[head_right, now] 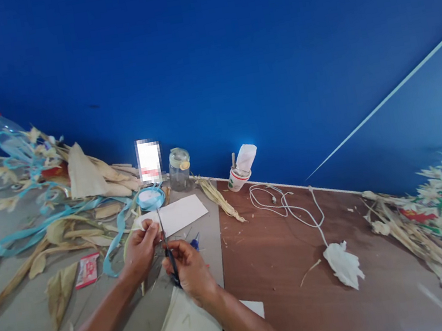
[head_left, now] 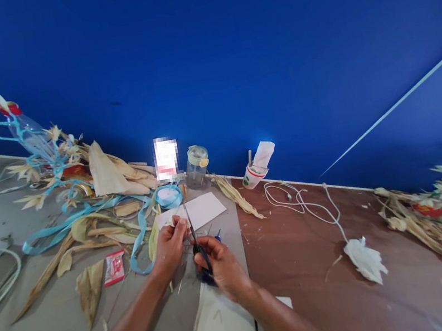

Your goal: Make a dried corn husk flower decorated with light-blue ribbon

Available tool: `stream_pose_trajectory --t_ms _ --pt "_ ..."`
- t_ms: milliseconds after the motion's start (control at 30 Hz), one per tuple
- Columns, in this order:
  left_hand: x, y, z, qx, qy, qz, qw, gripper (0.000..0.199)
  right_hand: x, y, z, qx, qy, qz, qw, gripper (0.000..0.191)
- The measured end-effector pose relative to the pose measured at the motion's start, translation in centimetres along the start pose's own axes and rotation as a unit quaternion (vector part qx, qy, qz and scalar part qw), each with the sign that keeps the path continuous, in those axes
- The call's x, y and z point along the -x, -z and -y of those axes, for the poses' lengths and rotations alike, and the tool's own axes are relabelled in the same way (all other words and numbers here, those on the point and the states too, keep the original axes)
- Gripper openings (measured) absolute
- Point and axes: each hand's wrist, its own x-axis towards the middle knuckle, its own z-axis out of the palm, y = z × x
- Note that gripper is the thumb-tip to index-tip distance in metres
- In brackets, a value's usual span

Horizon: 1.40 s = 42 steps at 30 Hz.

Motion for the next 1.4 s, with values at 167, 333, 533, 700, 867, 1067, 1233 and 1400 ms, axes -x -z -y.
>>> stream_pose_trajectory --t_ms 167,333,533,700,867,1067,1233,1400 --pt "-0.1 -0.2 0.1 0.074 0.03 -0.016 0.997 0.035 0.0 0.6 0.5 -0.011 -0.02 -0.004 1.0 0.036" --pt "0.0 -0.3 0.3 0.096 0.058 0.011 0.994 0.035 -0.5 1.4 3.4 -0.067 0.039 -0.005 0.997 0.047" --pt "0.2 -0.2 0.5 0.029 0.057 0.069 0.996 0.035 -3.2 1.9 6.1 -0.034 0.126 -0.056 0.99 0.042" --pt "0.6 -0.4 -0.5 -0.042 0.039 0.091 0.994 0.037 -4.8 1.8 5.3 0.018 0.107 -0.031 0.994 0.052" --pt "0.7 -0.6 -0.9 -0.085 0.032 0.101 0.991 0.038 -5.4 1.9 4.0 0.112 0.125 -0.029 0.985 0.057" --pt "0.5 -0.6 -0.1 -0.025 0.053 0.099 0.993 0.041 -5.9 2.2 3.8 0.102 0.138 -0.065 0.983 0.055" --pt "0.6 -1.0 0.2 0.007 0.037 0.118 0.992 0.036 -5.4 1.2 3.9 0.086 0.179 -0.101 0.975 0.051" --pt "0.6 -1.0 0.4 0.042 0.059 0.092 0.993 0.028 -5.4 0.7 3.5 0.073 0.201 -0.114 0.97 0.049"
